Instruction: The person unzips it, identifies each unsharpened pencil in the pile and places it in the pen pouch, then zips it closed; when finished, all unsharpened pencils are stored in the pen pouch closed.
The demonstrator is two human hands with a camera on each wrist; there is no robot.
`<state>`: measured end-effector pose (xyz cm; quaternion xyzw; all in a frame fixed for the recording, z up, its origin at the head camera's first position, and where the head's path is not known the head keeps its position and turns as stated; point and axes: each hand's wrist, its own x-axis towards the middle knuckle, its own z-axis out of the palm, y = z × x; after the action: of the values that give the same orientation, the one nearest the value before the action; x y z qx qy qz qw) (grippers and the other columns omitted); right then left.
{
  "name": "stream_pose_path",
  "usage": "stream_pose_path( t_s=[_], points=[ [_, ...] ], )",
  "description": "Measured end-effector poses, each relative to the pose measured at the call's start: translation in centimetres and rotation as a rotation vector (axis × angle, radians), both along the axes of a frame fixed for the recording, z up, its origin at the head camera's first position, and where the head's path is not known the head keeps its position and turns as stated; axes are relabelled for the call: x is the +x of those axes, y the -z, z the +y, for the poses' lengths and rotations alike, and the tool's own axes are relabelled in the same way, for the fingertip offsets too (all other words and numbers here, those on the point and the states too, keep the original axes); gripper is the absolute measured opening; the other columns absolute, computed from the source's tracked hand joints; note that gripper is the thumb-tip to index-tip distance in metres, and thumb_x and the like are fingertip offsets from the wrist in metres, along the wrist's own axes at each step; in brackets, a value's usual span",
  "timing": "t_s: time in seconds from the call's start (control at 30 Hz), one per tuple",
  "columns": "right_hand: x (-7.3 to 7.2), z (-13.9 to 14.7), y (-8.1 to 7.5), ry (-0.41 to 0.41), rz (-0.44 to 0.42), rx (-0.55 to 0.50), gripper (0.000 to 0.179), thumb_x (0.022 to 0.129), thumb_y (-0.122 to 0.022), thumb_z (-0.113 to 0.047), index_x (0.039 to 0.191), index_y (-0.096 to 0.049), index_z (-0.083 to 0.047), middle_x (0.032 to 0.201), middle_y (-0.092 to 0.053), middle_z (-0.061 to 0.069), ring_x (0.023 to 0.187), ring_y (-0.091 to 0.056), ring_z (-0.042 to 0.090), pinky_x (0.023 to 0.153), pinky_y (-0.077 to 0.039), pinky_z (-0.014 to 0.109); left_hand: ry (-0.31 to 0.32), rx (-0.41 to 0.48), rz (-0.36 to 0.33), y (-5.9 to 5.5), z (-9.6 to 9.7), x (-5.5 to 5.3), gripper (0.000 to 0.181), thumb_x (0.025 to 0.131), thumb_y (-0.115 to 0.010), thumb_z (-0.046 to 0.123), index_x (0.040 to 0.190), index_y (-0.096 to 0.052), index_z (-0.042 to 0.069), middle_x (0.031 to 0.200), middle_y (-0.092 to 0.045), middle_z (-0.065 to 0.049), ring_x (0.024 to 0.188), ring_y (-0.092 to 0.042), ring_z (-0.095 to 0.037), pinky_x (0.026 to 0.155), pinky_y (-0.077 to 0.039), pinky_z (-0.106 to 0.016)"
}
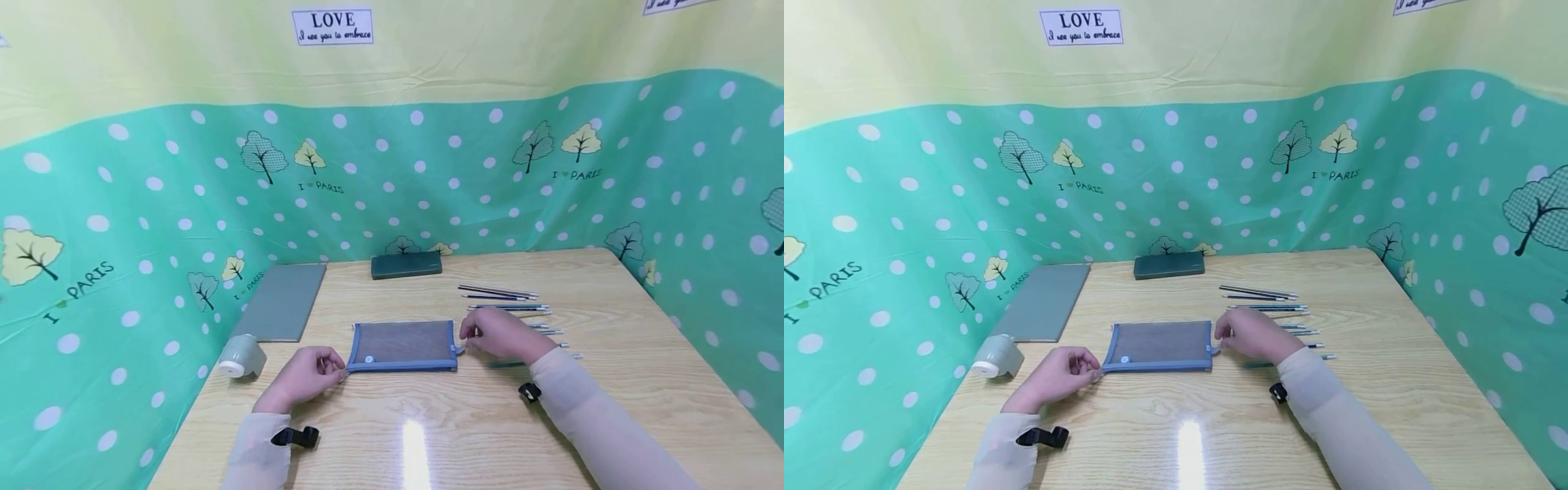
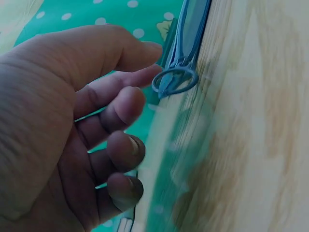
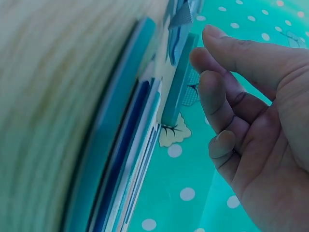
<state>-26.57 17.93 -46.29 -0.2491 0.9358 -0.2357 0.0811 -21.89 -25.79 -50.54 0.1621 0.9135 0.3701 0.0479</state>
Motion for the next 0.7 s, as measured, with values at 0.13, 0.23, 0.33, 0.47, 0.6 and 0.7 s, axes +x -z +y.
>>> stream_pose_path(
  t_s=[0.13, 0.23, 0.33, 0.47, 0.6, 0.7],
  points=[
    [-0.3, 0.6, -0.3, -0.002, 0.008, -0.038, 0.009, 0.095, -0.078, -0.010, 0.102, -0.078, -0.015, 0.093, -0.069, -0.011, 0.081, -0.062, 0.008, 0.074, -0.055, 0.034, 0.025, 0.008, 0.101, -0.1, 0.5, -0.1, 0.014, 0.086, -0.086, 0.017, 0.095, -0.077, 0.022, 0.082, -0.063, 0.008, 0.071, -0.058, -0.013, 0.064, -0.051, -0.029],
    [-0.5, 1.3, -0.7, 0.002, 0.025, -0.069, 0.010, 0.095, -0.078, -0.009, 0.104, -0.078, -0.013, 0.092, -0.069, -0.010, 0.082, -0.062, 0.008, 0.073, -0.055, 0.033, 0.062, 0.008, 0.164, -0.2, 1.2, -0.1, 0.020, 0.084, -0.088, 0.014, 0.100, -0.078, 0.020, 0.094, -0.066, 0.008, 0.087, -0.062, -0.015, 0.079, -0.055, -0.035],
    [-0.8, 2.1, -1.1, 0.011, 0.053, -0.078, 0.010, 0.095, -0.077, -0.009, 0.104, -0.079, -0.013, 0.091, -0.069, -0.010, 0.082, -0.063, 0.009, 0.072, -0.055, 0.034, 0.089, -0.010, 0.164, -0.3, 2.0, 0.0, 0.028, 0.082, -0.090, 0.014, 0.107, -0.079, 0.020, 0.108, -0.067, 0.008, 0.107, -0.061, -0.017, 0.097, -0.053, -0.044],
    [-1.3, 3.2, -1.9, 0.044, 0.053, -0.079, 0.011, 0.096, -0.076, -0.009, 0.106, -0.079, -0.012, 0.092, -0.071, -0.009, 0.083, -0.064, 0.009, 0.074, -0.055, 0.035, 0.124, -0.031, 0.136, -0.5, 2.9, 0.2, 0.032, 0.083, -0.090, 0.013, 0.112, -0.078, 0.018, 0.128, -0.065, 0.003, 0.127, -0.057, -0.024, 0.111, -0.043, -0.051],
    [-2.1, 4.6, -2.5, 0.090, 0.050, -0.078, 0.012, 0.096, -0.077, -0.010, 0.107, -0.079, -0.011, 0.093, -0.072, -0.006, 0.085, -0.065, 0.012, 0.078, -0.056, 0.038, 0.163, -0.058, 0.137, -0.3, 3.3, 0.1, 0.031, 0.085, -0.088, 0.011, 0.114, -0.077, 0.014, 0.140, -0.064, -0.005, 0.137, -0.053, -0.032, 0.115, -0.039, -0.053],
    [-2.8, 5.6, -2.8, 0.125, 0.053, -0.075, 0.010, 0.097, -0.076, -0.011, 0.106, -0.079, -0.012, 0.093, -0.071, -0.005, 0.085, -0.065, 0.014, 0.078, -0.056, 0.040, 0.167, -0.088, 0.148, -0.1, 3.4, 0.0, 0.030, 0.086, -0.087, 0.011, 0.114, -0.077, 0.014, 0.140, -0.065, -0.005, 0.136, -0.055, -0.032, 0.114, -0.040, -0.052]
  ],
)
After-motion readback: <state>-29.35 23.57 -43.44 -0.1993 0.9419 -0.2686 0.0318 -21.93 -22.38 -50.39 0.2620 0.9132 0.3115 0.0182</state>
